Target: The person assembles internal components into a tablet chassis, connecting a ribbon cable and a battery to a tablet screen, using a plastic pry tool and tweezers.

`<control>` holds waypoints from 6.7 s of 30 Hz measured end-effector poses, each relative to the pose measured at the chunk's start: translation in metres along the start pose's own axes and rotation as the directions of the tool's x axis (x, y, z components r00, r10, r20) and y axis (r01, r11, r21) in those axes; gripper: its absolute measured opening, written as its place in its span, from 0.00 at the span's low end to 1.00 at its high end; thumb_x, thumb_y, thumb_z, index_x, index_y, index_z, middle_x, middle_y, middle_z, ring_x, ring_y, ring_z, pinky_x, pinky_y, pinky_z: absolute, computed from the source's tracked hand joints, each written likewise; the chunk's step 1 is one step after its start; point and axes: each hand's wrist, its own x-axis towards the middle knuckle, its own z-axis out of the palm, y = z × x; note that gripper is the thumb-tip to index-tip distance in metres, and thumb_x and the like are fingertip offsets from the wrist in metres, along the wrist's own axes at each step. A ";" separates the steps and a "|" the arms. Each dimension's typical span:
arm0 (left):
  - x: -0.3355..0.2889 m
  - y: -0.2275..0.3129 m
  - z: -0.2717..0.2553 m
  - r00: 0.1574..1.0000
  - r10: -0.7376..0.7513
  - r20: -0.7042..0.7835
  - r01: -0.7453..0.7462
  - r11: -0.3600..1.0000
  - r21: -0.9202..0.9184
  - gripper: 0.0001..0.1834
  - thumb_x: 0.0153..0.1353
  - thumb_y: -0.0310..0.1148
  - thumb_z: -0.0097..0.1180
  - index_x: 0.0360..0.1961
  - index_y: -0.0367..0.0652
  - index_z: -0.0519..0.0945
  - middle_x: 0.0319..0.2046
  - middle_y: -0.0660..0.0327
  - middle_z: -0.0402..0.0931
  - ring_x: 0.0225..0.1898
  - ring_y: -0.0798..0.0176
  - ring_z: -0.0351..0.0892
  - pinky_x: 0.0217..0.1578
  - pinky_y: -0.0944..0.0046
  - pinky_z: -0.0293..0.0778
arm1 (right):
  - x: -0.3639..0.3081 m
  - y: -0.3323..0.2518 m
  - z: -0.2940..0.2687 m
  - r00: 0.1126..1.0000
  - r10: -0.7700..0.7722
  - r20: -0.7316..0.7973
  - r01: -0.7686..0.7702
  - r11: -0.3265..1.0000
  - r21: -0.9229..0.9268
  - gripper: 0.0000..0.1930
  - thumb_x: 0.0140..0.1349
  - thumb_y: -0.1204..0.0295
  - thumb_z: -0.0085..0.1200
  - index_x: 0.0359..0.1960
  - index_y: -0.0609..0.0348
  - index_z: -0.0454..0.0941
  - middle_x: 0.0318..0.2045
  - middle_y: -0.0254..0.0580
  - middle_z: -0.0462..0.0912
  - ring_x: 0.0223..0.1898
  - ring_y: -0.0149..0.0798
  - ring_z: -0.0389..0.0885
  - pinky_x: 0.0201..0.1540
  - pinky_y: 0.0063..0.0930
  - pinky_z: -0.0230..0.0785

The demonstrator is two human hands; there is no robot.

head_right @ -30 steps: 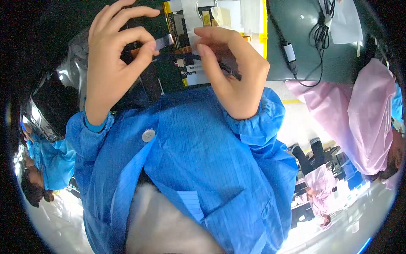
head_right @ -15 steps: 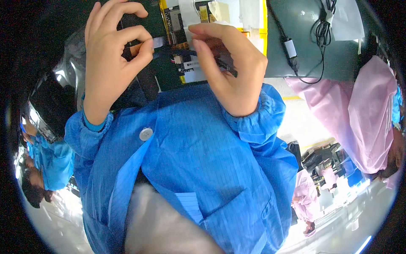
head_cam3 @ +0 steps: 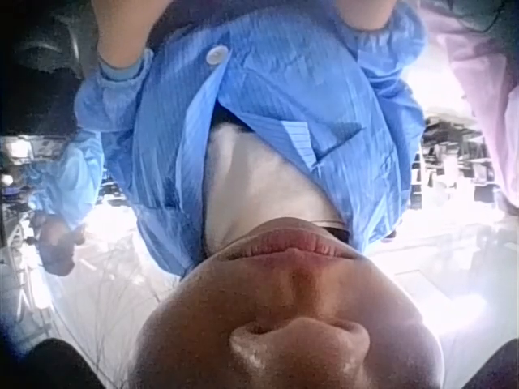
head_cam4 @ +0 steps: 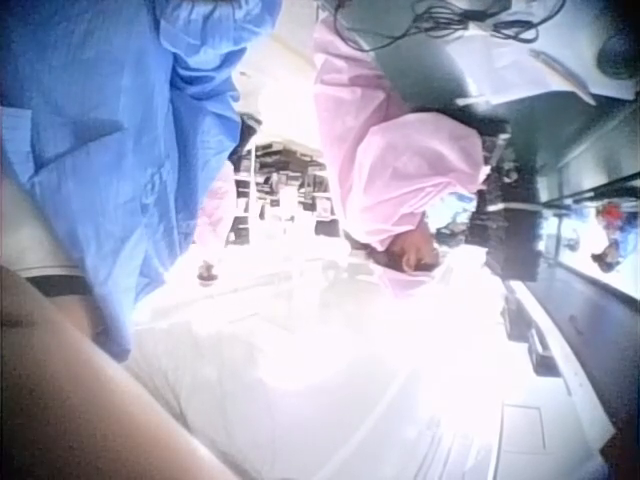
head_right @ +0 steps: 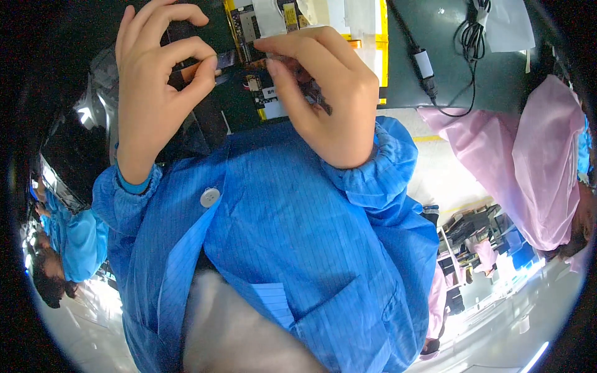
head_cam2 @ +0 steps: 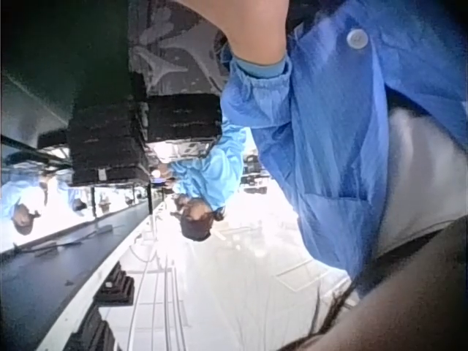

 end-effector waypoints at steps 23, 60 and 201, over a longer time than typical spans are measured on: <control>-0.003 -0.002 0.001 1.000 0.014 -0.016 -0.016 0.996 -0.093 0.05 0.44 0.31 0.59 0.17 0.42 0.80 0.38 0.60 0.72 0.58 0.50 0.61 0.64 0.38 0.40 | -0.002 0.000 0.004 0.972 -0.191 0.134 0.216 0.953 -0.213 0.15 0.46 0.82 0.59 0.39 0.60 0.82 0.32 0.41 0.71 0.28 0.38 0.73 0.30 0.27 0.68; -0.026 0.028 0.008 0.863 0.402 -0.307 -0.318 0.903 0.290 0.08 0.40 0.33 0.67 0.24 0.55 0.79 0.30 0.72 0.77 0.50 0.64 0.72 0.62 0.45 0.36 | -0.020 -0.019 0.018 0.989 0.079 -0.129 -0.067 0.993 0.098 0.11 0.58 0.84 0.49 0.42 0.59 0.73 0.28 0.45 0.79 0.28 0.40 0.81 0.31 0.24 0.72; -0.164 -0.151 -0.011 0.608 -0.550 -0.573 0.162 0.792 -0.588 0.21 0.61 0.31 0.52 0.56 0.40 0.70 0.50 0.52 0.74 0.52 0.60 0.74 0.51 0.65 0.67 | -0.029 -0.070 0.078 0.839 -0.476 0.262 0.542 0.773 -0.331 0.17 0.45 0.85 0.52 0.39 0.60 0.82 0.46 0.53 0.75 0.37 0.42 0.78 0.43 0.30 0.72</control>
